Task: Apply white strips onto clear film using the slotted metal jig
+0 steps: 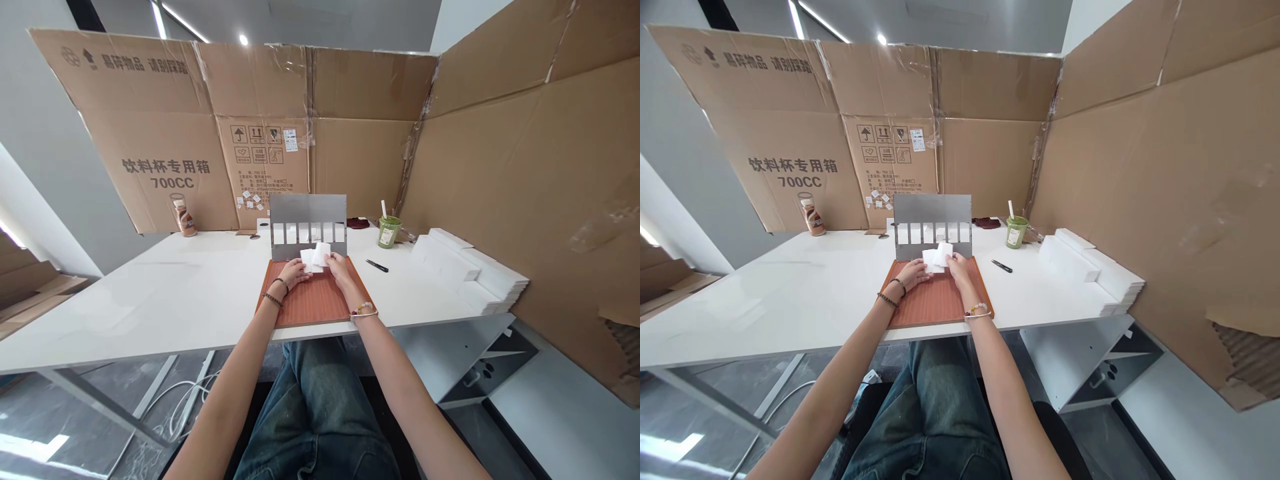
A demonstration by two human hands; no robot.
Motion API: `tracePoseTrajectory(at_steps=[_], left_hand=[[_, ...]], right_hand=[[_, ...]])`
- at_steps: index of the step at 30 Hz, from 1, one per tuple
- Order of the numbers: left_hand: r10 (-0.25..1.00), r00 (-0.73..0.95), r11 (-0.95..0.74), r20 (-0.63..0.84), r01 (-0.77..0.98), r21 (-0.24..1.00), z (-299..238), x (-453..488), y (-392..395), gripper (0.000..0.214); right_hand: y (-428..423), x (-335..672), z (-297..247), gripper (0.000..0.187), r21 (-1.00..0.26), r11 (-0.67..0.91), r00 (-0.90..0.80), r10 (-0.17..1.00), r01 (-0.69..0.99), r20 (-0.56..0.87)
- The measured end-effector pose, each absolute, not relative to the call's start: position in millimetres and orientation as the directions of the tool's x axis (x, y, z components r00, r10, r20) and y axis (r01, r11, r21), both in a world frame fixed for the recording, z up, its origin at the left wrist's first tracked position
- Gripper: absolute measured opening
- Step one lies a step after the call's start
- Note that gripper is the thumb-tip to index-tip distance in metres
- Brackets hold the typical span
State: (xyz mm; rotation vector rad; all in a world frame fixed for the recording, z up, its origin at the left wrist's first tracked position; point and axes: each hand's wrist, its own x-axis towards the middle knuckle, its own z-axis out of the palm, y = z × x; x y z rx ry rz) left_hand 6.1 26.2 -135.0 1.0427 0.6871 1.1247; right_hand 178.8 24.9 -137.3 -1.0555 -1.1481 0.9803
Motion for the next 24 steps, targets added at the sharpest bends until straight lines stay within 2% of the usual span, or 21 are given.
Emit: tracePoseTrajectory(at_steps=[6, 24], left_hand=[[0.956, 0.292, 0.108, -0.018, -0.294, 0.95, -130.4, 9.0, 23.9, 0.026], [0.958, 0.287, 0.08, -0.014, -0.218, 0.973, -117.0, 14.5, 3.0, 0.024]], right_hand=[[24.5, 178.1, -136.0, 0.026, -0.976, 0.207, 0.137, 0.971, -0.072, 0.196], [19.8, 177.3, -130.6, 0.026, -0.98, 0.176, 0.133, 0.978, -0.09, 0.163]])
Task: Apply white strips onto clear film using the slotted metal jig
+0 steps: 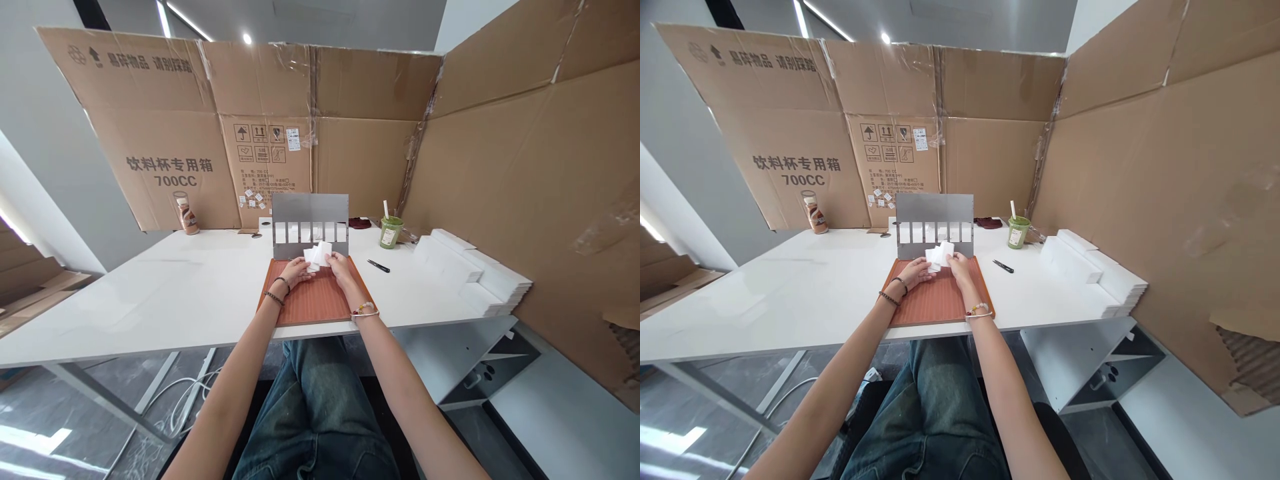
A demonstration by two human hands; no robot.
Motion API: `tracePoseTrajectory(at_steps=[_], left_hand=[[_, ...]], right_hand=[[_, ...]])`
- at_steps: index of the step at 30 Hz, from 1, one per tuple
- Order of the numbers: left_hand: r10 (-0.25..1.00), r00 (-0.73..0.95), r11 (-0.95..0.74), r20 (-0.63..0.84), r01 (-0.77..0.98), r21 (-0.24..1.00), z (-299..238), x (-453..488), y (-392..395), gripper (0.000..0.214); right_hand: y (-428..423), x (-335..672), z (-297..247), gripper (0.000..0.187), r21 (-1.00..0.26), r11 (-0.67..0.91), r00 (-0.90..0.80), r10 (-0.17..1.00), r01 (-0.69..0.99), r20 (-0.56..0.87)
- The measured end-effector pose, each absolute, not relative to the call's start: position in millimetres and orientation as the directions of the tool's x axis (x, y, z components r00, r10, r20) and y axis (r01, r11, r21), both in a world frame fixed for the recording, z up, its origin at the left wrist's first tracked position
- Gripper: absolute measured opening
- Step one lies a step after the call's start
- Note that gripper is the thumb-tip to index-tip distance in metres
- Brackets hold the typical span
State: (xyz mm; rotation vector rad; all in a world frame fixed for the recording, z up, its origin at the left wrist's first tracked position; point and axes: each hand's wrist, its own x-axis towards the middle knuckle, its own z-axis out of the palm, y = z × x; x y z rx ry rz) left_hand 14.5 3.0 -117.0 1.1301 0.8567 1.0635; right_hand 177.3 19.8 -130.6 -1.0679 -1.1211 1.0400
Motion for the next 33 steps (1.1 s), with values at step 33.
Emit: tracePoseTrajectory(at_steps=[33], left_hand=[[0.951, 0.308, 0.067, 0.02, -0.269, 0.961, -120.0, 14.8, -0.5, 0.024]], right_hand=[[12.8, 178.5, -128.3, 0.025, -0.977, 0.208, 0.069, 0.976, -0.052, 0.204]])
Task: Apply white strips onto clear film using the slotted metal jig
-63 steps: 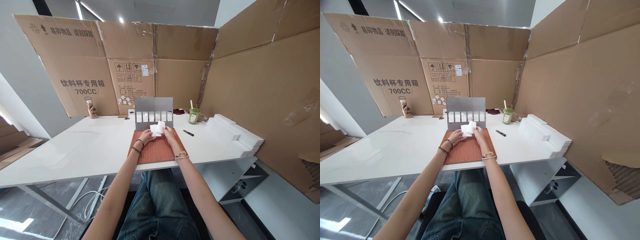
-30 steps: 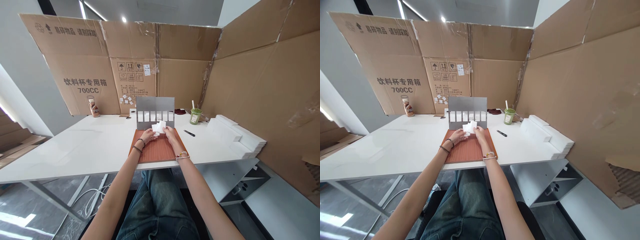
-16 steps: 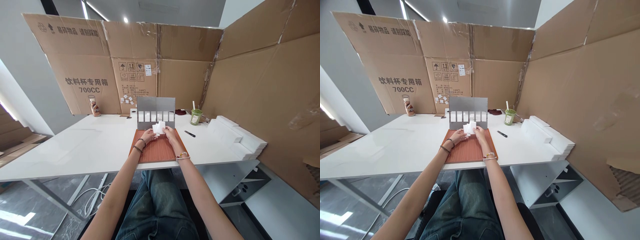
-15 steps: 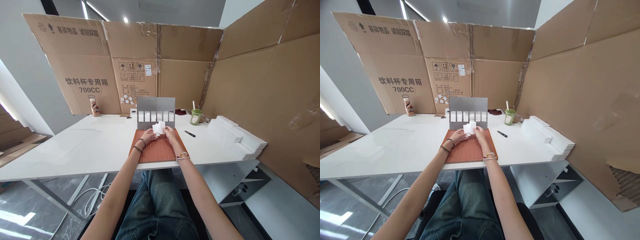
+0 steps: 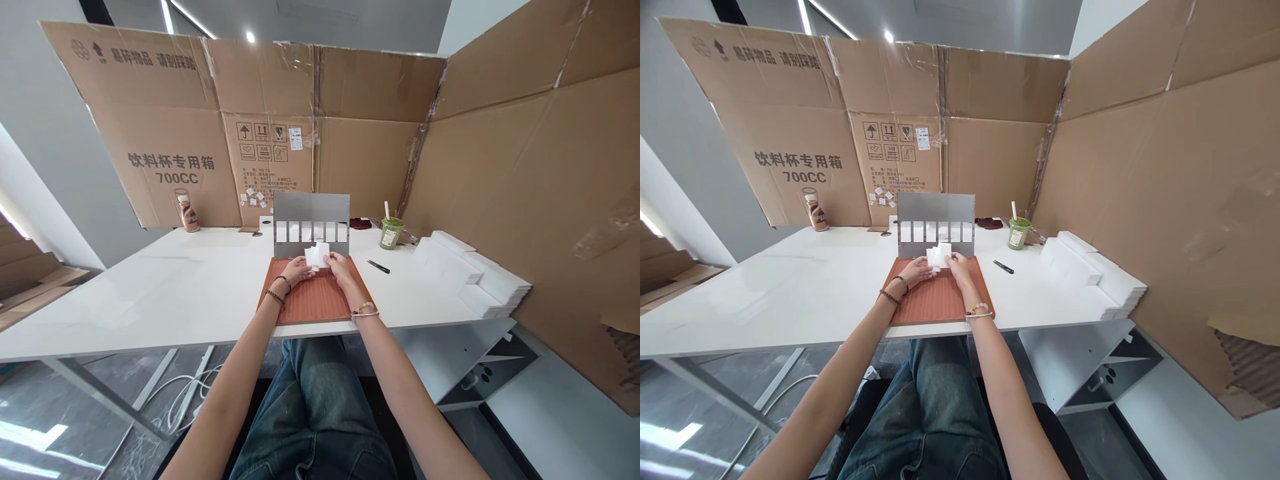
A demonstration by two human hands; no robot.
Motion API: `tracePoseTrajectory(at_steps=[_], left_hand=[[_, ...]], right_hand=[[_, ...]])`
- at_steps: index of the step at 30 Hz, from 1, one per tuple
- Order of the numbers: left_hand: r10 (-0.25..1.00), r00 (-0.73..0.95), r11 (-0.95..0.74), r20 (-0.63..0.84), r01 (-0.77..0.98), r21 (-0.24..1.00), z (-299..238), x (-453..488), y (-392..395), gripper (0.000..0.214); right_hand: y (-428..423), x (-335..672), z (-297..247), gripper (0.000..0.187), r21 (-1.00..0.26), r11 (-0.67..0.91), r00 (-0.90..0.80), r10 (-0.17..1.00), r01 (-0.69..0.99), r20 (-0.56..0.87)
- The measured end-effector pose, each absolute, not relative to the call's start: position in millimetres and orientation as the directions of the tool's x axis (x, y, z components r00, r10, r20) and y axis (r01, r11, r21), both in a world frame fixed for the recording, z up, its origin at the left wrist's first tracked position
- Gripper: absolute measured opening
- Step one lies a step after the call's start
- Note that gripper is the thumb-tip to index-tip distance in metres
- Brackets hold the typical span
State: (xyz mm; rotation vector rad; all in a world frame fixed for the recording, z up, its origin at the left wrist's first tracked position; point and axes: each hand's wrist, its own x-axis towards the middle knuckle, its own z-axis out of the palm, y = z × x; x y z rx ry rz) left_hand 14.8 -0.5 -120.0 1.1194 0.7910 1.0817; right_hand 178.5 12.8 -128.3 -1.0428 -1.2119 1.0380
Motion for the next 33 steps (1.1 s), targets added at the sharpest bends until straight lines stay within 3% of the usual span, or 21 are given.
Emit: tracePoseTrajectory(at_steps=[33], left_hand=[[0.942, 0.332, 0.021, 0.046, -0.194, 0.981, -123.4, 13.0, 6.4, 0.023]], right_hand=[[16.3, 179.1, -131.1, 0.025, -0.979, 0.197, 0.056, 0.979, -0.043, 0.194]])
